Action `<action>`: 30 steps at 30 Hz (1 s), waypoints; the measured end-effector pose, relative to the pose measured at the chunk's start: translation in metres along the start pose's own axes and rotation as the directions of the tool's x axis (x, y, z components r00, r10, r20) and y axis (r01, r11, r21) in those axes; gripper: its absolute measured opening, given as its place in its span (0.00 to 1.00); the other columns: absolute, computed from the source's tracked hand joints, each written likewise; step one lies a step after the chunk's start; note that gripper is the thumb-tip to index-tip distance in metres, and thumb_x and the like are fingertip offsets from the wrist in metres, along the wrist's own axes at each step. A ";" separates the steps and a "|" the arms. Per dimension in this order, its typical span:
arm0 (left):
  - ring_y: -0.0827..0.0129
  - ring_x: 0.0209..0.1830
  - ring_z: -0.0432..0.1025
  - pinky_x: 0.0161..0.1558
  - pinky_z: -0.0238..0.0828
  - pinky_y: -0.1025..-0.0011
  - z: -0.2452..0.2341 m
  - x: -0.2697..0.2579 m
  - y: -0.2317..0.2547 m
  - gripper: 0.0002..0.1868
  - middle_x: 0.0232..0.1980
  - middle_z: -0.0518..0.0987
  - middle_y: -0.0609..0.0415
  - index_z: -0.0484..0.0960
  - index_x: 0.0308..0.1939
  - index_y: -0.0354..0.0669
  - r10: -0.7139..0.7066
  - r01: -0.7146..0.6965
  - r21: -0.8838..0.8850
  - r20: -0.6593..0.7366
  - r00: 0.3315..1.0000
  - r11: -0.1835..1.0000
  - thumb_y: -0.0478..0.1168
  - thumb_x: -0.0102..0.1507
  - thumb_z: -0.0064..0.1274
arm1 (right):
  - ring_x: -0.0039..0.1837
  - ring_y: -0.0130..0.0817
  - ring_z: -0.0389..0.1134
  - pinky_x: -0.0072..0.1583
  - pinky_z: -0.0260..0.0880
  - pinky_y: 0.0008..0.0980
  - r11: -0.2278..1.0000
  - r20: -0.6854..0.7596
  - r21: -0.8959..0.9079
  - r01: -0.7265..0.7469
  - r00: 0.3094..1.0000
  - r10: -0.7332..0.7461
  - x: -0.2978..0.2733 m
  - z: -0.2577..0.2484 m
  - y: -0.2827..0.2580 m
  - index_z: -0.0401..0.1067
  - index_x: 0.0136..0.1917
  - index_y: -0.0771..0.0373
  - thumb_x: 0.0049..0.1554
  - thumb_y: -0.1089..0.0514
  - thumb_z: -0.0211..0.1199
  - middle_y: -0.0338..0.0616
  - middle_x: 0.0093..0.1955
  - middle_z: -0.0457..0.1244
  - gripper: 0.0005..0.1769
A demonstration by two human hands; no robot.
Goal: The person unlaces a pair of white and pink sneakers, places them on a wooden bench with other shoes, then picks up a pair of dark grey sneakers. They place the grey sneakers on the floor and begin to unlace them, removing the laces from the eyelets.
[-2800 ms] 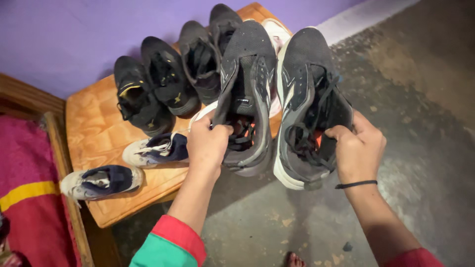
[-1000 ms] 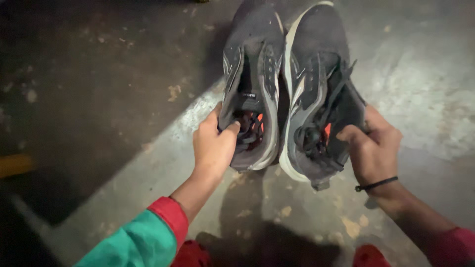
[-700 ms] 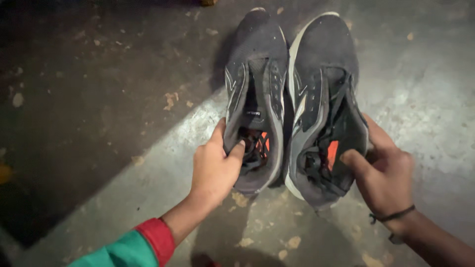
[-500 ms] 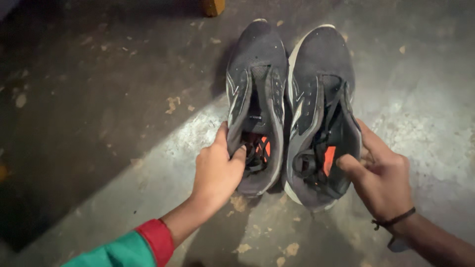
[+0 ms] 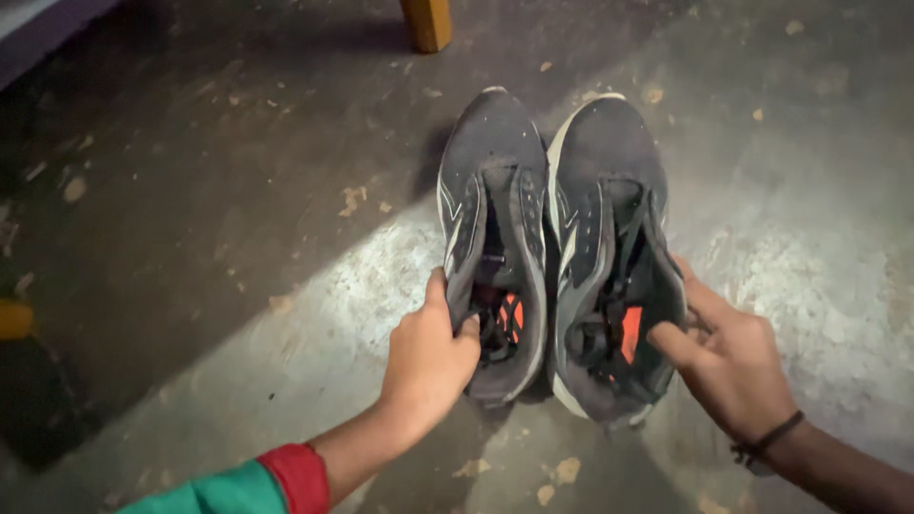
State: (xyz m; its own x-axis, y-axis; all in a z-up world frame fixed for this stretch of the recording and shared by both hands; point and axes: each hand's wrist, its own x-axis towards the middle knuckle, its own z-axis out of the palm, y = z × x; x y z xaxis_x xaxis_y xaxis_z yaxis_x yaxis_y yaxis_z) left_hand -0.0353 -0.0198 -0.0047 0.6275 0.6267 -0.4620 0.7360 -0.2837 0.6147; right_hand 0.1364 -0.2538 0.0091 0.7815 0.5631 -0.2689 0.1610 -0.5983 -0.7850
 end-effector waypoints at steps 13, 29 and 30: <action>0.40 0.50 0.76 0.52 0.71 0.52 -0.011 -0.059 -0.016 0.39 0.48 0.82 0.34 0.60 0.70 0.39 -0.011 0.016 -0.141 0.039 0.999 0.990 0.51 0.60 0.55 | 0.63 0.33 0.72 0.62 0.70 0.31 0.984 0.171 0.084 -0.156 0.975 0.140 -0.045 0.002 -0.024 0.53 0.79 0.57 0.53 0.54 0.62 0.46 0.63 0.70 0.43; 0.51 0.69 0.61 0.66 0.55 0.52 -0.016 -0.070 0.015 0.24 0.64 0.69 0.44 0.71 0.61 0.37 0.776 -0.776 0.082 -0.169 0.608 0.626 0.42 0.63 0.57 | 0.73 0.47 0.57 0.66 0.54 0.53 0.439 0.250 -0.643 0.627 0.714 -0.653 -0.026 -0.006 -0.070 0.74 0.52 0.58 0.44 0.52 0.66 0.43 0.60 0.65 0.22; 0.49 0.69 0.61 0.66 0.55 0.51 -0.013 -0.072 0.019 0.25 0.64 0.69 0.43 0.71 0.60 0.37 0.810 -0.808 0.092 -0.154 0.567 0.583 0.43 0.62 0.58 | 0.74 0.49 0.56 0.66 0.53 0.55 0.364 0.280 -0.677 0.640 0.681 -0.677 -0.025 -0.002 -0.071 0.73 0.54 0.59 0.45 0.51 0.66 0.44 0.61 0.65 0.23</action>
State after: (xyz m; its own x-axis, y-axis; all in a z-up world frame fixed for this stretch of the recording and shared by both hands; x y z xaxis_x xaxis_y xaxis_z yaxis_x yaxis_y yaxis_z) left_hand -0.0694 -0.0611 0.0482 0.9123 0.2369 0.3340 -0.0546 -0.7381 0.6724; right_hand 0.1063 -0.2262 0.0726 0.2540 0.9479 0.1922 0.9668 -0.2429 -0.0798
